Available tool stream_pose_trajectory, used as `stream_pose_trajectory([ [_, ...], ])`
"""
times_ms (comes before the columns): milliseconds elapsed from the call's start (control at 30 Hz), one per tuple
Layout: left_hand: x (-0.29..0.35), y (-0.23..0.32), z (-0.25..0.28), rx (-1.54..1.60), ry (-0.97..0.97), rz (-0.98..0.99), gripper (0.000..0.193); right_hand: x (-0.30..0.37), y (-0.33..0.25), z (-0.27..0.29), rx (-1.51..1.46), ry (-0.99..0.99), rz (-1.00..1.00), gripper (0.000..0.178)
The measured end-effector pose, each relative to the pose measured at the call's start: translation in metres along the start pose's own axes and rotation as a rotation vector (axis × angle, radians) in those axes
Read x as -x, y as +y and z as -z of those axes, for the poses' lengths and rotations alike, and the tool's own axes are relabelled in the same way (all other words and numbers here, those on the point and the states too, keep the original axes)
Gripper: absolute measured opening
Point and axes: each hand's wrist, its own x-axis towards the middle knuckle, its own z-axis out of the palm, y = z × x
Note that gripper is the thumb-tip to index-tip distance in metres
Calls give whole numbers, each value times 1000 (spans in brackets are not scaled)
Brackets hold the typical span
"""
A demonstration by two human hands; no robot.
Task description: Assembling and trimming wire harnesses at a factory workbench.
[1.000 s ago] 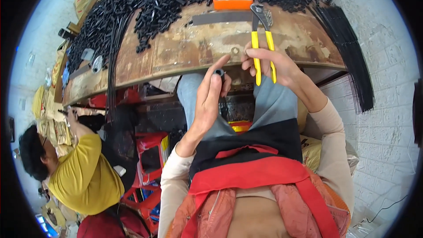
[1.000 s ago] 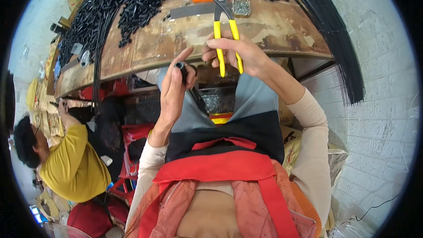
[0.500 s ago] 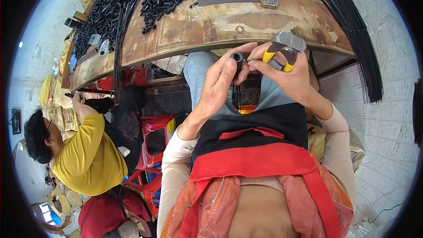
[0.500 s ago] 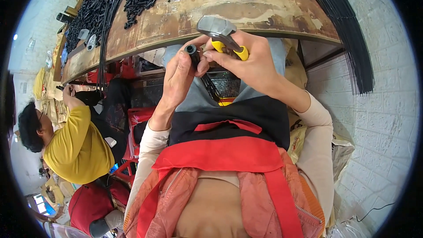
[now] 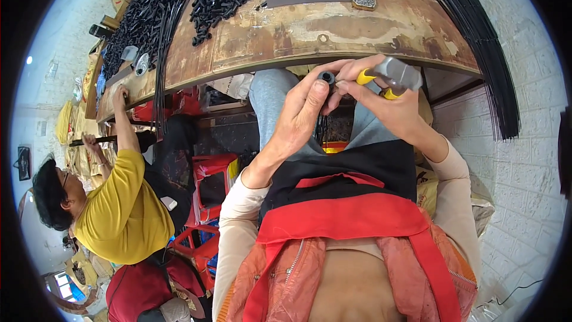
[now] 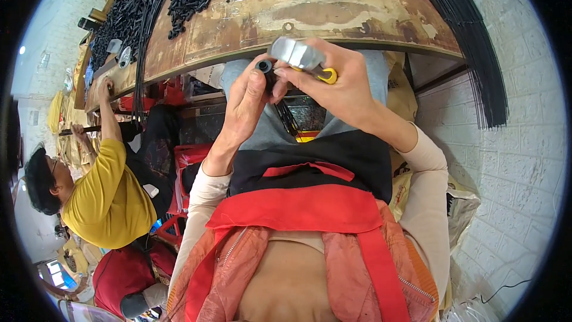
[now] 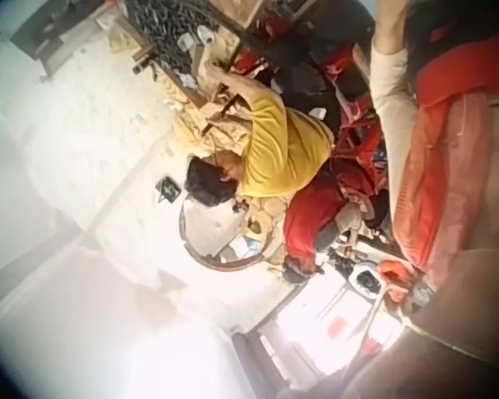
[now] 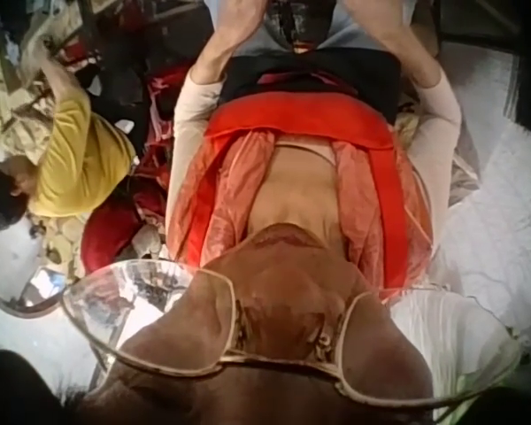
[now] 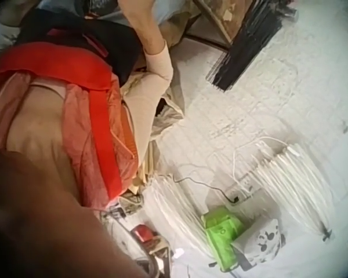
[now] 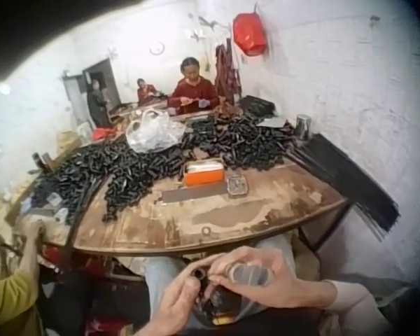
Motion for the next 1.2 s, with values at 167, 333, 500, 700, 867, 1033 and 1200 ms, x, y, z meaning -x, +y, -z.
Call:
stream_pose_trajectory([
  [167,-3,-8,11,40,-83,13,59,-19,12,9,233,-64,145,21],
  [333,-11,-8,20,146,16,-38,62,-35,-2,5,398,-112,-43,23],
  [500,-16,-12,38,167,64,-69,57,-10,-27,19,364,-306,-498,23],
  [700,-16,-12,34,-13,31,-36,55,-9,-33,18,395,-425,-513,38],
  [867,-17,-12,33,-28,-45,-25,56,-7,-29,36,311,-469,-475,43],
  [1033,-12,-8,30,21,-42,-10,51,-25,-56,37,300,-565,-540,39],
  [1200,-7,3,23,-110,-38,-8,52,-32,-57,43,190,-726,-792,30],
])
